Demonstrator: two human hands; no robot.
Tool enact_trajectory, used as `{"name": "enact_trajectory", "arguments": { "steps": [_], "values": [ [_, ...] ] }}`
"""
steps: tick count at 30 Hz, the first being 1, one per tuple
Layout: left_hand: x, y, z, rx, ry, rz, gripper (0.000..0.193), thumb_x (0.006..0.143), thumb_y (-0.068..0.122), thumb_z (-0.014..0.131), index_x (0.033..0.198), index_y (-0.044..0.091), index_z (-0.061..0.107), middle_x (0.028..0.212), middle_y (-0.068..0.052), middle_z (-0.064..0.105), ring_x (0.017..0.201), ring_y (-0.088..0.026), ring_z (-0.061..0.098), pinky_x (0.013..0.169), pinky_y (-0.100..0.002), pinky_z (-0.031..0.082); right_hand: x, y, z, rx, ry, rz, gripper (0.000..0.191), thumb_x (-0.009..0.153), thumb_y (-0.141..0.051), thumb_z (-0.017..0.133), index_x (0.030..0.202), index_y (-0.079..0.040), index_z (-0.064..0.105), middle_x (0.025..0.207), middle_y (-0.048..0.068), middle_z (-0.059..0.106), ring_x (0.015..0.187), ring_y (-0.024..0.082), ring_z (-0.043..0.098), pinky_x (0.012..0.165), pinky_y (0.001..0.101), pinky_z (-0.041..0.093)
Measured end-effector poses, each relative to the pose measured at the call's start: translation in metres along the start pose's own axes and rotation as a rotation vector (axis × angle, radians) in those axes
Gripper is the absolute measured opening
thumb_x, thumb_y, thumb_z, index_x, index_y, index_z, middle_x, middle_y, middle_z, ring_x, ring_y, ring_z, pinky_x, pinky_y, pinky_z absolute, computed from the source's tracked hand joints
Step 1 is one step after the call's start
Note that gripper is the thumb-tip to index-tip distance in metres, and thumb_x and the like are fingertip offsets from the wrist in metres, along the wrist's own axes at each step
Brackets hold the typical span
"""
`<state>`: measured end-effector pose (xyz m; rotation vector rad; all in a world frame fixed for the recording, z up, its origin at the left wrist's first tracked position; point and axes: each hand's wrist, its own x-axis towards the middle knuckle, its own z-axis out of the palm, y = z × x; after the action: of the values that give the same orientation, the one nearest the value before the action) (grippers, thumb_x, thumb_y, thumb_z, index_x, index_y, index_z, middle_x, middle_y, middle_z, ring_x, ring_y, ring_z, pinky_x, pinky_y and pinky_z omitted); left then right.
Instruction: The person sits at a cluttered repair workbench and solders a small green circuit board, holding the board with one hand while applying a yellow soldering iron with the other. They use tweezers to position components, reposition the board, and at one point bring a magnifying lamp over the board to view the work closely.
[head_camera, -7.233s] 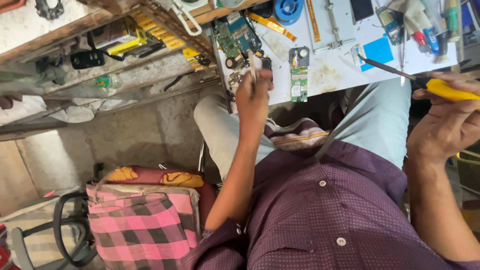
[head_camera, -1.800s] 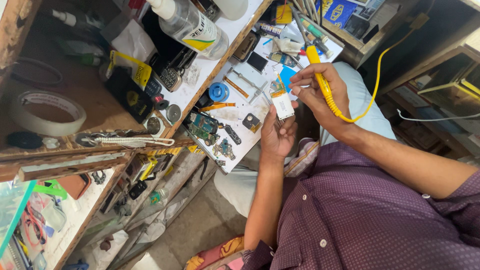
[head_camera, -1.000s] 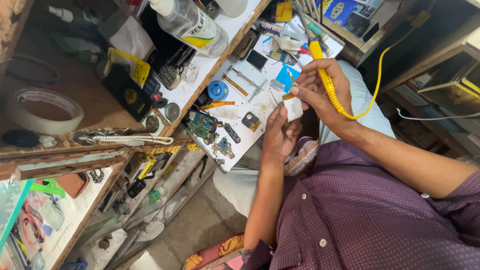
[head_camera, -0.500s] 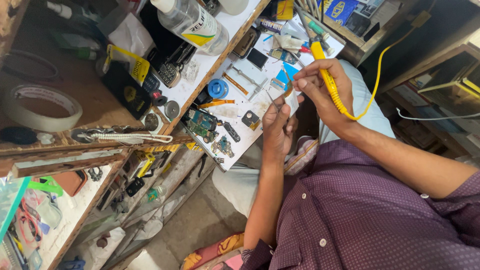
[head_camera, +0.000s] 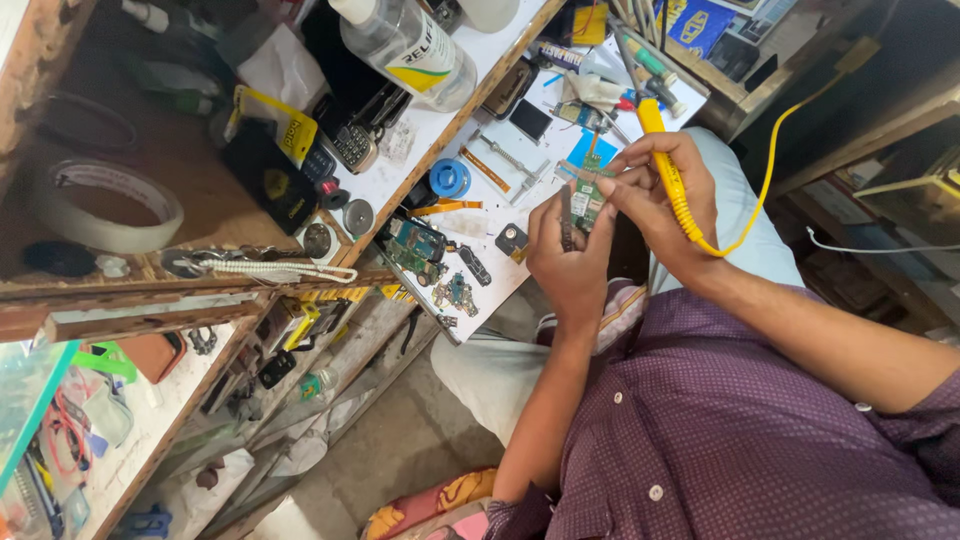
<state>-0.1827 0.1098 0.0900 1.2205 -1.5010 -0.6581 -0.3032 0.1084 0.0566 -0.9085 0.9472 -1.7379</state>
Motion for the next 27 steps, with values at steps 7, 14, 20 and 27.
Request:
{"name": "enact_trajectory", "arguments": {
  "steps": [7, 14, 20, 27],
  "values": [
    [0.001, 0.001, -0.005, -0.123, -0.014, -0.214, 0.036, 0.091, 0.013, 0.08, 0.124, 0.001, 0.07, 0.102, -0.001, 0.068, 0.082, -0.005, 0.06, 0.07, -0.021, 0.049, 0.002, -0.007, -0.009, -0.024, -0.014, 0.001, 0.038, 0.1, 0.011, 0.07, 0.127, -0.001, 0.048, 0.118, 0.011, 0.063, 0.105, 0.013, 0.069, 0.091, 0.0232, 0.056],
    [0.012, -0.027, 0.004, -0.493, -0.114, -0.398, 0.027, 0.095, 0.007, 0.075, 0.119, -0.006, 0.07, 0.097, -0.001, 0.068, 0.082, -0.004, 0.059, 0.071, -0.019, 0.048, 0.003, -0.011, -0.013, -0.023, -0.033, 0.023, 0.037, 0.099, 0.01, 0.07, 0.126, -0.001, 0.047, 0.118, 0.013, 0.066, 0.104, 0.014, 0.07, 0.09, 0.0238, 0.058],
    [0.016, -0.035, 0.008, -0.621, -0.235, -0.382, 0.028, 0.098, 0.008, 0.074, 0.122, -0.006, 0.069, 0.1, 0.0, 0.068, 0.083, -0.001, 0.057, 0.07, -0.017, 0.044, 0.007, -0.017, -0.021, -0.032, -0.043, 0.01, 0.036, 0.1, 0.009, 0.071, 0.125, -0.002, 0.048, 0.118, 0.013, 0.067, 0.103, 0.013, 0.07, 0.088, 0.0225, 0.057],
    [0.026, -0.033, 0.018, -0.584, -0.257, -0.417, 0.033, 0.096, 0.013, 0.076, 0.122, -0.006, 0.069, 0.087, 0.003, 0.063, 0.066, -0.001, 0.048, 0.053, -0.019, 0.034, 0.011, -0.024, -0.024, -0.061, -0.003, 0.021, 0.037, 0.099, 0.008, 0.073, 0.124, -0.003, 0.048, 0.113, 0.012, 0.068, 0.095, 0.009, 0.066, 0.08, 0.0196, 0.053]
  ]
}}
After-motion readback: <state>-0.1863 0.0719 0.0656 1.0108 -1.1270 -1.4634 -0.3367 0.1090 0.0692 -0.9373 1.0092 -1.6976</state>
